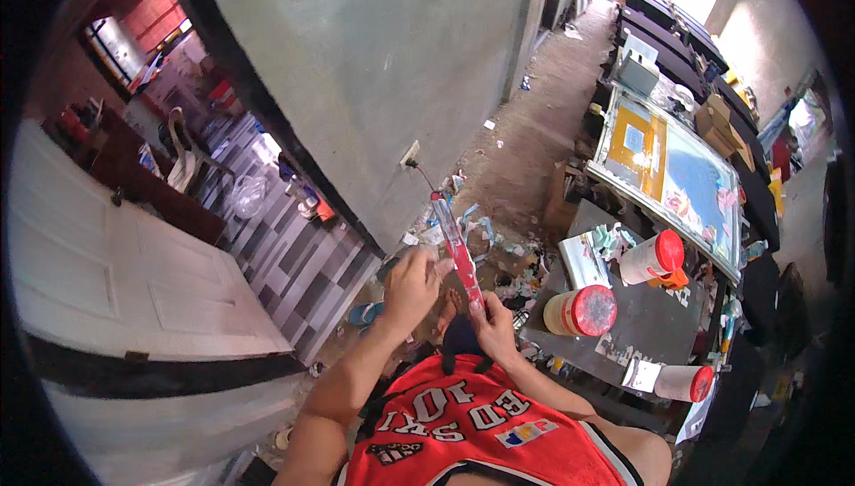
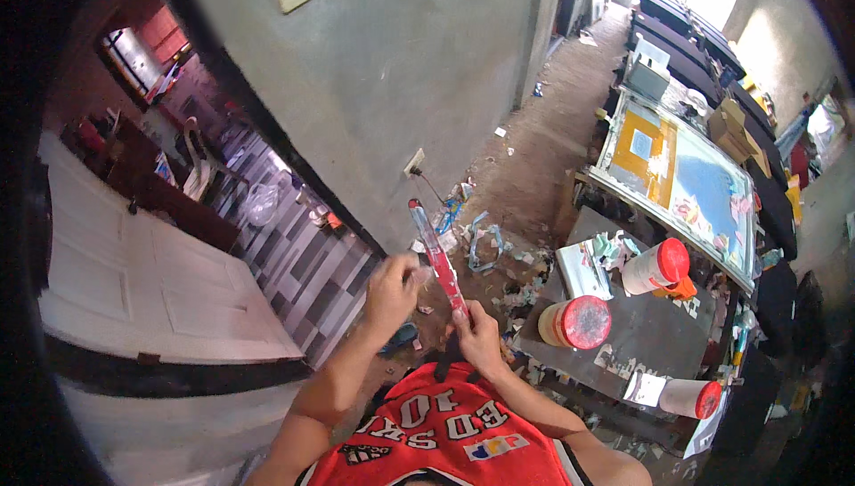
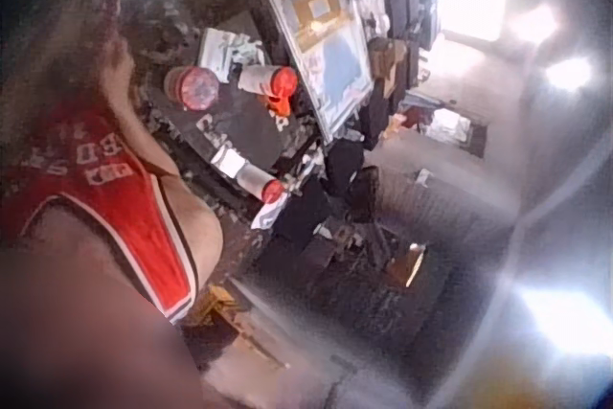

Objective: The person unwraps plastic film from a red squeegee, opens a jar of emulsion paste, and stirs the paste inside the jar with the squeegee. They then apply the paste onto a screen printing frame and wipe the screen surface with a cloth.

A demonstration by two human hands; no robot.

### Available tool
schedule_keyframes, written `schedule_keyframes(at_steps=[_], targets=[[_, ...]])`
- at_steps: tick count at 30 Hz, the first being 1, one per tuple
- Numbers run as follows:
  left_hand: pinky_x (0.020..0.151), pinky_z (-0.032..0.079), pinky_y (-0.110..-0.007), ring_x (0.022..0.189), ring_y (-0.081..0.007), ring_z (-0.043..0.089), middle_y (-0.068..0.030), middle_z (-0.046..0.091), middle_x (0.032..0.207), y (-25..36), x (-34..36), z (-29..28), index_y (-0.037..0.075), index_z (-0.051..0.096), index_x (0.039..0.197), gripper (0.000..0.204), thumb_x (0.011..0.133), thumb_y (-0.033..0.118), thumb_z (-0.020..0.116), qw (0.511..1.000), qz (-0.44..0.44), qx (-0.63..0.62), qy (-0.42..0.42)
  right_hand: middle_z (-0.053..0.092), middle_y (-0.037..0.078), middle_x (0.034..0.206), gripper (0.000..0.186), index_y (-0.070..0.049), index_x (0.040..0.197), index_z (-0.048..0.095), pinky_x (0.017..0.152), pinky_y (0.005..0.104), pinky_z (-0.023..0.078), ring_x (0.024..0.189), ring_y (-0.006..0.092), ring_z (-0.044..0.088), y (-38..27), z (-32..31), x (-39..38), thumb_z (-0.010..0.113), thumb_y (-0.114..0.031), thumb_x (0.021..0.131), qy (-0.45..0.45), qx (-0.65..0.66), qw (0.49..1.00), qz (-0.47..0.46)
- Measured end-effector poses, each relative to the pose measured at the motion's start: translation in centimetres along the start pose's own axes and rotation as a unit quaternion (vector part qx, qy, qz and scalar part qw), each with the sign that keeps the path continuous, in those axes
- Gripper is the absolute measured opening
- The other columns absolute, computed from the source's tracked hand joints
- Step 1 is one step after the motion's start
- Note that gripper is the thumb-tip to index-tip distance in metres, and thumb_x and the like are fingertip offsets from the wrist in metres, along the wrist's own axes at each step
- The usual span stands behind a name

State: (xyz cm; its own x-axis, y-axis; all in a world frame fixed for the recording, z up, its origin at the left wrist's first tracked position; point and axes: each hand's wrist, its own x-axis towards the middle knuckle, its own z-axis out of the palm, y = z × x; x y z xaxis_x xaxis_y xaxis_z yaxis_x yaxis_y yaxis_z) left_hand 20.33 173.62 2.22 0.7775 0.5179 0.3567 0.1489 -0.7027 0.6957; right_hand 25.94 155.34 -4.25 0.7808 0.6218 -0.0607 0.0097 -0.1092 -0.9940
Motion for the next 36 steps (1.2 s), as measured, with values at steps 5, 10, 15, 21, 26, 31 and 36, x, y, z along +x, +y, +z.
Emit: schedule_keyframes(at_steps=[5,10,15,21,26,31,36], targets=[[0.073,0.053,-0.037,0.082,-0.0321,0.066,-0.0154,0.068,0.093,-1.0,10.8,2.5,0.002,0.064,0.125,0.042,0.084,-0.004,0.072,0.983,0.123,-0.057,0.123,0.056,-0.001,0.073,0.02,-0.001,0.102,0.058,0.056,0.0254,0.042,0.063,0.0073,0.051,-0.6,0.4,4.1,0.055,-0.021,0.104,0.027,0.064,0.997,0.022],[0.072,0.054,-0.034,0.084,-0.029,0.068,-0.0152,0.069,0.095,-2.1,19.2,6.9,0.0,0.068,0.119,0.035,0.084,-0.009,0.067,0.972,0.182,-0.126,0.074,0.064,0.005,0.075,0.022,0.002,0.107,0.061,0.059,0.0281,0.05,0.063,0.0108,0.06,-0.4,-0.8,10.0,0.058,-0.02,0.103,0.106,0.052,0.992,0.039],[0.074,0.054,-0.035,0.084,-0.0287,0.07,-0.0151,0.07,0.093,-2.0,26.7,11.9,-0.002,0.069,0.107,0.02,0.087,-0.002,0.068,0.97,0.168,-0.175,0.032,0.06,0.001,0.07,0.021,0.001,0.104,0.064,0.057,0.0269,0.046,0.061,0.0086,0.055,-1.5,-2.8,15.3,0.06,-0.02,0.101,0.206,0.011,0.978,0.041],[0.086,0.045,-0.044,0.094,-0.0375,0.056,-0.0172,0.055,0.099,-1.9,32.7,17.0,-0.001,0.053,0.098,0.003,0.095,-0.001,0.054,0.97,0.176,-0.151,-0.07,0.055,-0.003,0.07,0.025,0.0,0.106,0.064,0.057,0.025,0.04,0.064,0.0061,0.047,-1.8,-4.2,20.0,0.06,-0.025,0.102,0.29,-0.019,0.955,0.054],[0.083,0.046,-0.044,0.09,-0.0369,0.057,-0.0187,0.054,0.097,-3.0,32.7,19.9,-0.002,0.051,0.097,0.007,0.099,0.004,0.048,0.952,0.211,-0.187,-0.119,0.056,-0.002,0.072,0.026,0.0,0.107,0.064,0.057,0.025,0.04,0.066,0.0057,0.049,-1.0,-5.9,22.8,0.059,-0.026,0.102,0.352,-0.039,0.932,0.081],[0.08,0.052,-0.037,0.084,-0.0274,0.068,-0.0164,0.065,0.1,-3.4,36.0,20.7,-0.002,0.053,0.105,0.018,0.106,0.015,0.045,0.92,0.02,-0.256,-0.296,0.058,-0.001,0.073,0.027,0.0,0.111,0.064,0.059,0.0253,0.042,0.066,0.0065,0.051,-1.4,-6.8,25.3,0.061,-0.025,0.101,0.337,-0.056,0.938,0.053],[0.09,0.055,-0.036,0.098,-0.0244,0.069,-0.0171,0.067,0.109,-0.9,40.9,20.9,-0.004,0.054,0.119,0.025,0.107,0.016,0.044,0.82,-0.042,-0.499,-0.278,0.06,0.006,0.083,0.033,-0.001,0.128,0.061,0.062,0.0279,0.045,0.072,0.0119,0.054,-2.6,-7.5,28.5,0.064,-0.015,0.097,0.373,-0.167,0.911,-0.059]])
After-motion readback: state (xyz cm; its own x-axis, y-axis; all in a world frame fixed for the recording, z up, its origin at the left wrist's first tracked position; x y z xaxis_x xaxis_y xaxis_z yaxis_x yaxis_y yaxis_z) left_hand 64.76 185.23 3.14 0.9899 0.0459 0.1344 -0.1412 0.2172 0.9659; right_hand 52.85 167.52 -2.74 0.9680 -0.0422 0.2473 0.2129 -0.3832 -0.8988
